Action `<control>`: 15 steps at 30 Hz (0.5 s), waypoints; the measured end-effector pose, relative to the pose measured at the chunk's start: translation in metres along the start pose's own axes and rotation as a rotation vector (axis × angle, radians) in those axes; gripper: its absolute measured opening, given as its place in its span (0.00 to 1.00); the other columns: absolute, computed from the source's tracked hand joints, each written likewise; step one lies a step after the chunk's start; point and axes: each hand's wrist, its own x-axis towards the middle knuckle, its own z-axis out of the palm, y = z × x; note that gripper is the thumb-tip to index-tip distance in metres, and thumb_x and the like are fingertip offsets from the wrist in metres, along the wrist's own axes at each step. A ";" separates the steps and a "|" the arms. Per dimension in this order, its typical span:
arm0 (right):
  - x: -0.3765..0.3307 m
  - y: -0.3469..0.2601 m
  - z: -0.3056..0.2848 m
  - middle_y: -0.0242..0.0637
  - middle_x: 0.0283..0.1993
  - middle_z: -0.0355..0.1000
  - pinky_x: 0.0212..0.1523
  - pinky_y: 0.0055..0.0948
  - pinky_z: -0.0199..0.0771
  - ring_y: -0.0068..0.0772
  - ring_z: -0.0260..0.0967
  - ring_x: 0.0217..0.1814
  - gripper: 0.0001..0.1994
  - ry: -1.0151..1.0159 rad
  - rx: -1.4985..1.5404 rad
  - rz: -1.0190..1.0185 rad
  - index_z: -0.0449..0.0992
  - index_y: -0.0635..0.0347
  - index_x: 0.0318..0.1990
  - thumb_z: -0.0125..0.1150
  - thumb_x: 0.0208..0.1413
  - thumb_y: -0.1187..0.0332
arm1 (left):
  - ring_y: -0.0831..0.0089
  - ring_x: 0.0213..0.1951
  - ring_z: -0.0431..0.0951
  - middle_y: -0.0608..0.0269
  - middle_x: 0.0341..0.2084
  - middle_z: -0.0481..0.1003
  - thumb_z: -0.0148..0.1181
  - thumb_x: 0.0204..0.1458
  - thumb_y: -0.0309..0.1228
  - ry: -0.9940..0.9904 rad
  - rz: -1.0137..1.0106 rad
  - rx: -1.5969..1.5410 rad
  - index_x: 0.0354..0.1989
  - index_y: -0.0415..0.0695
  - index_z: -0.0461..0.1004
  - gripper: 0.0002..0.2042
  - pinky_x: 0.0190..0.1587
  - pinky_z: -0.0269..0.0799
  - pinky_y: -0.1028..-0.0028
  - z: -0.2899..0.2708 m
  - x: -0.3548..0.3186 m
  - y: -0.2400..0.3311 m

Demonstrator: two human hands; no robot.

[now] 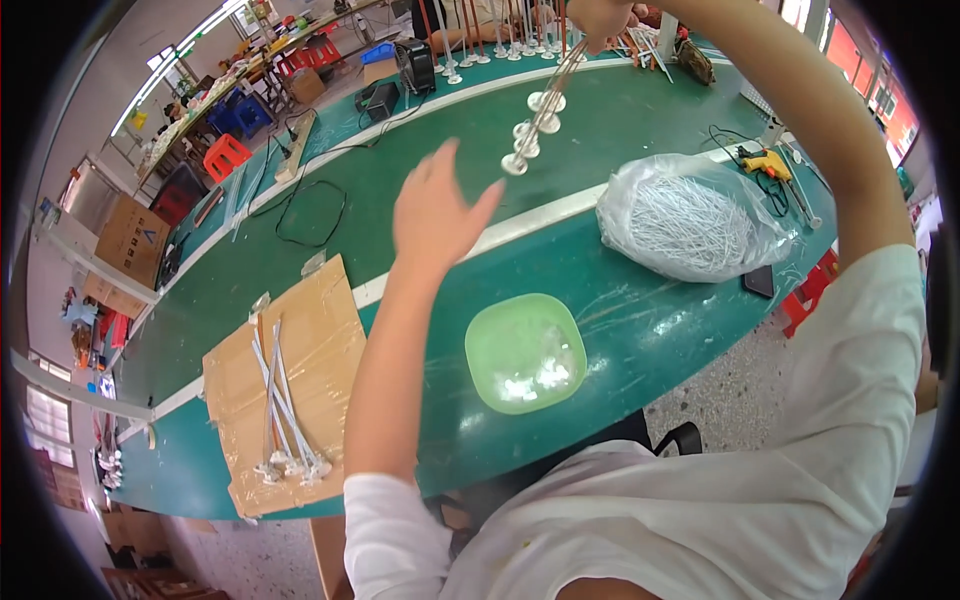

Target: Assembling light components by attaching plastic bases to LED strips and organizing them into a box.

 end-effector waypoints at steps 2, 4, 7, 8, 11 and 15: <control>-0.045 -0.015 0.000 0.34 0.21 0.66 0.28 0.40 0.66 0.33 0.60 0.22 0.24 0.043 -0.119 -0.117 0.71 0.60 0.23 0.51 0.60 0.48 | 0.51 0.53 0.73 0.45 0.53 0.72 0.65 0.47 0.49 0.135 0.058 0.005 0.61 0.40 0.65 0.36 0.55 0.70 0.60 0.016 0.036 0.042; -0.090 -0.038 -0.008 0.33 0.20 0.65 0.27 0.38 0.66 0.32 0.60 0.21 0.25 0.003 -0.089 -0.116 0.71 0.59 0.22 0.50 0.60 0.46 | 0.51 0.51 0.75 0.46 0.50 0.74 0.64 0.49 0.49 0.118 0.037 -0.085 0.59 0.39 0.68 0.33 0.53 0.71 0.61 0.025 0.056 0.064; -0.115 -0.056 0.011 0.33 0.21 0.68 0.27 0.35 0.69 0.33 0.63 0.20 0.22 0.158 -0.187 -0.125 0.72 0.59 0.23 0.57 0.58 0.49 | 0.53 0.44 0.79 0.50 0.40 0.79 0.61 0.53 0.48 -0.083 -0.127 -0.322 0.52 0.39 0.74 0.26 0.48 0.73 0.63 0.024 0.065 0.076; -0.125 -0.056 0.025 0.33 0.22 0.68 0.28 0.35 0.69 0.34 0.64 0.22 0.21 0.228 -0.143 -0.147 0.73 0.59 0.24 0.57 0.57 0.50 | 0.54 0.40 0.81 0.53 0.35 0.81 0.60 0.55 0.47 -0.233 -0.249 -0.455 0.47 0.39 0.77 0.23 0.45 0.74 0.64 0.017 0.066 0.084; -0.153 -0.063 0.063 0.33 0.25 0.70 0.31 0.35 0.70 0.35 0.65 0.26 0.16 0.452 -0.015 -0.219 0.74 0.58 0.27 0.59 0.54 0.53 | 0.60 0.33 0.82 0.58 0.27 0.81 0.54 0.60 0.41 -0.137 -0.090 -0.610 0.40 0.40 0.80 0.16 0.40 0.74 0.66 0.025 0.058 0.084; -0.181 -0.070 0.110 0.33 0.29 0.71 0.34 0.35 0.71 0.36 0.67 0.31 0.11 0.776 0.151 -0.315 0.75 0.57 0.30 0.62 0.50 0.58 | 0.68 0.34 0.82 0.59 0.29 0.82 0.51 0.63 0.36 -0.175 0.059 -0.699 0.38 0.39 0.80 0.14 0.40 0.74 0.69 0.012 0.056 0.087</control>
